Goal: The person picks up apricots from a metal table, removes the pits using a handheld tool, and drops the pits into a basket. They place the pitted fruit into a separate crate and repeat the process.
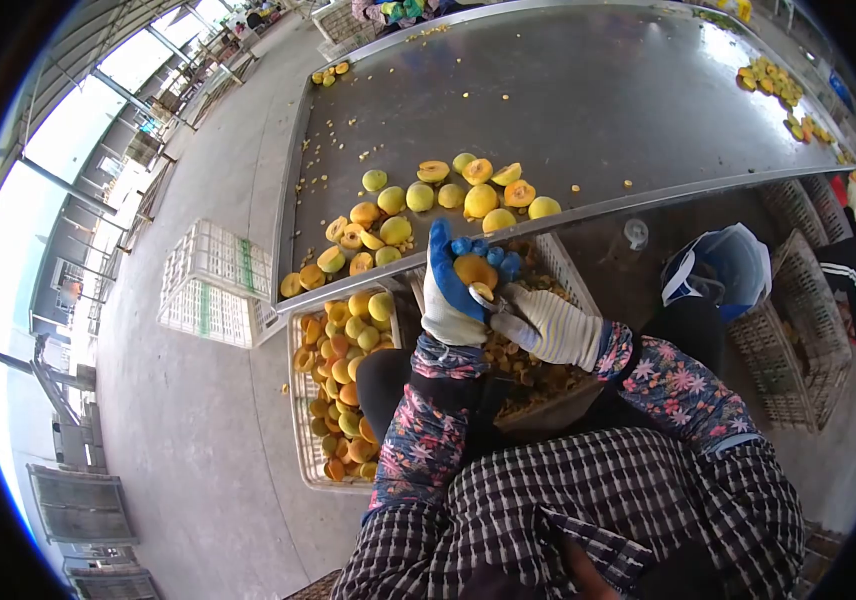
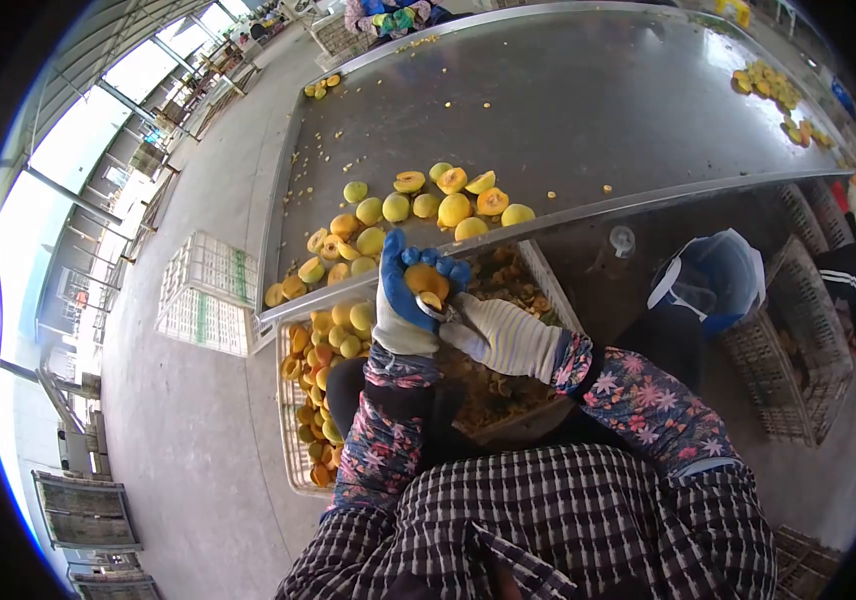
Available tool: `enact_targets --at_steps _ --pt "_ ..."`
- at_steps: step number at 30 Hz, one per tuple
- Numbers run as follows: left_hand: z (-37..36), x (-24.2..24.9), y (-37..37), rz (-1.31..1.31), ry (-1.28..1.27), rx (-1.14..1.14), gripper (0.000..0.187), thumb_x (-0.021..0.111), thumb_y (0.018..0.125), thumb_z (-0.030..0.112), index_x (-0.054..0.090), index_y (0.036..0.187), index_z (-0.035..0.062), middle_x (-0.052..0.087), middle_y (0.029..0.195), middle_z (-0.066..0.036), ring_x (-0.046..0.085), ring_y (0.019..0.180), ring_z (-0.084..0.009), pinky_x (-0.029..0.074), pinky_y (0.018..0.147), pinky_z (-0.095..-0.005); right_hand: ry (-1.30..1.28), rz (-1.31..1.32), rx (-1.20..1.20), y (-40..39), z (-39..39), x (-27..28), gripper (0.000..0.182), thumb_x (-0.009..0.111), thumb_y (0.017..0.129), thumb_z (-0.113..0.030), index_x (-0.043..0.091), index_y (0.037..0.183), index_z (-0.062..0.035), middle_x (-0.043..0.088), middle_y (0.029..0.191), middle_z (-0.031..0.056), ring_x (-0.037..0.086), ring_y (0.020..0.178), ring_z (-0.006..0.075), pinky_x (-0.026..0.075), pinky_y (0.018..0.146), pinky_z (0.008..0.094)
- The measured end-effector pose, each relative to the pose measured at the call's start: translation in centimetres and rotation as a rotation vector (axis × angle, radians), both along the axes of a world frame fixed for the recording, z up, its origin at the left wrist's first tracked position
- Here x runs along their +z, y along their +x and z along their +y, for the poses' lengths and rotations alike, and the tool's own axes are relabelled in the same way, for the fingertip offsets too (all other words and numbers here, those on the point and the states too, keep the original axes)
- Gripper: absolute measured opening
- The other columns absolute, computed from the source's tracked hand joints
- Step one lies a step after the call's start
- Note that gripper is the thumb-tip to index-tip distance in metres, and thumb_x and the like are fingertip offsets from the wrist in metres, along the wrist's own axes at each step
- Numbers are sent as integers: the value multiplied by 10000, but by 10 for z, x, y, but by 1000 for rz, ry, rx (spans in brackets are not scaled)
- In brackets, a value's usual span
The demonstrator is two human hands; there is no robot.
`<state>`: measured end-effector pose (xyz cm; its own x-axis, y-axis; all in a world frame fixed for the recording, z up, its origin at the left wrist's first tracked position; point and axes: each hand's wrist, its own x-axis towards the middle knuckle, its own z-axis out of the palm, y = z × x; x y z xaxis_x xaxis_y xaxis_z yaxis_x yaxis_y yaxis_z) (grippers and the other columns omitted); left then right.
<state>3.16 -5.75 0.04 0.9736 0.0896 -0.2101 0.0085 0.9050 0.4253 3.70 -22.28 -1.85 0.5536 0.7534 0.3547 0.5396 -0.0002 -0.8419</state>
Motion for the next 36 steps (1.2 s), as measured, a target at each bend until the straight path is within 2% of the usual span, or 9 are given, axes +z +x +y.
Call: enact_targets --at_steps 5,10,13,18,19,26,31,33,36 --pt "1 -1 -2 -19 -87 8 377 560 994 452 572 815 120 607 836 -65 630 851 -294 557 865 -506 -90 -136 69 13 -12 11 351 553 1008 -290 544 1204 1 668 836 201 660 773 397 518 689 433" --pt "15 21 -12 139 47 197 387 566 996 442 578 806 105 618 799 -79 637 797 -274 566 846 -491 -520 -156 155 18 -26 8 406 555 991 -373 570 1191 -20 677 903 222 661 849 418 522 745 468" --pt "49 32 -32 149 641 337 429 565 998 443 654 836 55 633 745 -72 642 735 -250 561 779 -405 -852 -158 176 20 -31 6 453 518 990 -428 583 1210 -37 693 952 220 666 921 411 517 827 481" --pt "181 28 -62 254 2198 -89 445 584 969 432 717 989 8 686 798 -118 676 774 -239 531 766 -356 -1074 -63 186 23 -37 12 487 529 972 -454 607 1223 -44 707 999 209 670 983 392 513 880 469" --pt "187 29 -56 94 2323 -82 420 602 948 421 700 1106 45 694 866 -153 686 821 -242 520 782 -353 -1041 -83 186 23 -38 10 501 517 975 -468 603 1209 -34 704 981 215 671 964 395 517 866 471" --pt "87 15 58 71 1923 -192 389 644 937 343 671 1186 46 722 1027 -161 698 915 -275 533 827 -356 -745 -150 11 28 -42 22 435 537 968 -413 575 1107 -2 677 858 247 662 863 417 518 785 494" --pt "20 -57 132 303 2258 -249 742 603 847 634 563 1338 78 628 1264 -225 603 1181 -367 480 1001 -443 -473 -250 -113 34 -44 8 393 563 954 -399 588 1073 -25 671 819 236 650 781 431 513 734 510" --pt "-5 -38 133 515 2145 -318 990 768 713 605 418 1445 38 549 1381 -228 561 1262 -340 459 1053 -408 -564 -216 -97 35 -46 22 425 546 962 -421 578 1102 -22 673 831 248 653 798 441 516 743 510" --pt "-6 -42 151 537 2147 -424 949 787 732 435 340 1473 45 496 1427 -213 527 1303 -336 458 1064 -399 -625 -199 -86 40 -49 22 452 534 967 -443 573 1113 -17 672 828 257 654 806 448 518 745 510"
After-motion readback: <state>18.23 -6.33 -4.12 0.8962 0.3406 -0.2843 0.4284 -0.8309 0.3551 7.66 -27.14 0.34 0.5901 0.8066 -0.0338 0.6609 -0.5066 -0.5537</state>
